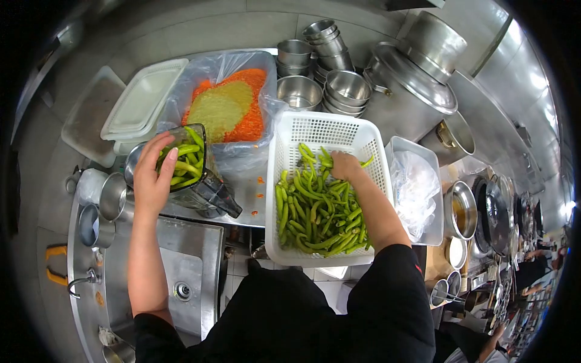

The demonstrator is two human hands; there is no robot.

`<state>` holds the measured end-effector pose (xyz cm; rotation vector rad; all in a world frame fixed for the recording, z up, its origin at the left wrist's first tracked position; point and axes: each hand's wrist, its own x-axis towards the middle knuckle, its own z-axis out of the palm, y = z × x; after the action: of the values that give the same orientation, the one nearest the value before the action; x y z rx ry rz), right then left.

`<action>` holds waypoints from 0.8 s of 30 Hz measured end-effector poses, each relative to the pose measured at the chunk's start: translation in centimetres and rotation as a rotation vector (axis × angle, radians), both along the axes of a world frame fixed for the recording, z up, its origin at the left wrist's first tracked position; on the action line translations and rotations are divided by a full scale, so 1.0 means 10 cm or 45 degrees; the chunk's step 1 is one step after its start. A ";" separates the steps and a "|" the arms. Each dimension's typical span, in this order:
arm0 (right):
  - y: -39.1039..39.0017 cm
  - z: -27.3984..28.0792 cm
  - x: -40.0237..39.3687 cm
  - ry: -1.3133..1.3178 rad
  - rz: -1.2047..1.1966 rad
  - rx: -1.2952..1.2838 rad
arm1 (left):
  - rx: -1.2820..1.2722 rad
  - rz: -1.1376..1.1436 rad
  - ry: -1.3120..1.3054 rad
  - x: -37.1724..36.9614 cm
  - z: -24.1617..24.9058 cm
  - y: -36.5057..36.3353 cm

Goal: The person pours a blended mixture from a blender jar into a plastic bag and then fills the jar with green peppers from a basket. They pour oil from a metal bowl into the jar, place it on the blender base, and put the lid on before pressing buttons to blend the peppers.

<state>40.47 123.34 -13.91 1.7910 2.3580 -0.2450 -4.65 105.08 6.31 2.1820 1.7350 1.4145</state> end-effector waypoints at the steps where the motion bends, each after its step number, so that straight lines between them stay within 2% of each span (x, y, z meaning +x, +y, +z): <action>1: 0.01 0.02 -0.02 0.004 0.006 0.001 | 0.001 0.006 0.004 -0.01 0.00 0.00; 4: 0.01 0.12 0.04 0.055 0.038 -0.001 | 0.005 0.004 -0.035 -0.06 -0.02 0.01; 7: 0.00 0.47 0.03 0.163 -0.081 0.056 | 0.097 -0.124 -0.729 -0.24 -0.15 0.04; 8: -0.03 0.69 -0.01 0.190 -0.107 0.055 | 0.110 -0.094 -0.724 -0.32 -0.15 0.05; 10: 0.02 1.04 -0.09 0.409 -0.075 -0.011 | 0.182 -0.167 -1.003 -0.46 -0.13 0.06; 11: -0.06 1.36 -0.28 0.411 -0.048 -0.010 | 0.175 -0.085 -1.009 -0.49 -0.11 0.06; 13: -0.36 2.14 -0.82 0.601 0.076 -0.136 | 0.182 -0.078 -1.040 -0.59 -0.14 0.12; 17: -0.69 2.99 -1.96 0.592 0.752 0.072 | 0.096 -0.231 -1.259 -0.59 -0.27 0.26; 18: -0.68 3.02 -2.26 0.556 0.867 0.042 | 0.056 -0.301 -1.313 -0.60 -0.30 0.29; 19: -0.87 3.16 -2.59 0.661 0.965 -0.008 | 0.068 -0.305 -1.315 -0.60 -0.29 0.28; 20: -0.76 2.88 -3.14 0.801 1.135 0.076 | 0.112 -0.373 -1.430 -0.62 -0.27 0.26; 21: -0.90 2.93 -3.34 0.865 0.974 -0.270 | 0.143 -0.434 -1.541 -0.62 -0.26 0.24; 23: -0.80 2.50 -3.66 0.974 0.912 -0.312 | 0.155 -0.402 -1.517 -0.65 -0.24 0.19; 24: -0.81 2.32 -3.71 0.983 0.939 -0.101 | 0.154 -0.365 -1.493 -0.68 -0.23 0.16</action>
<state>3.40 115.19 9.26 0.7236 3.2404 -1.0274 -11.50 106.66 3.96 1.0429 0.8669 2.0545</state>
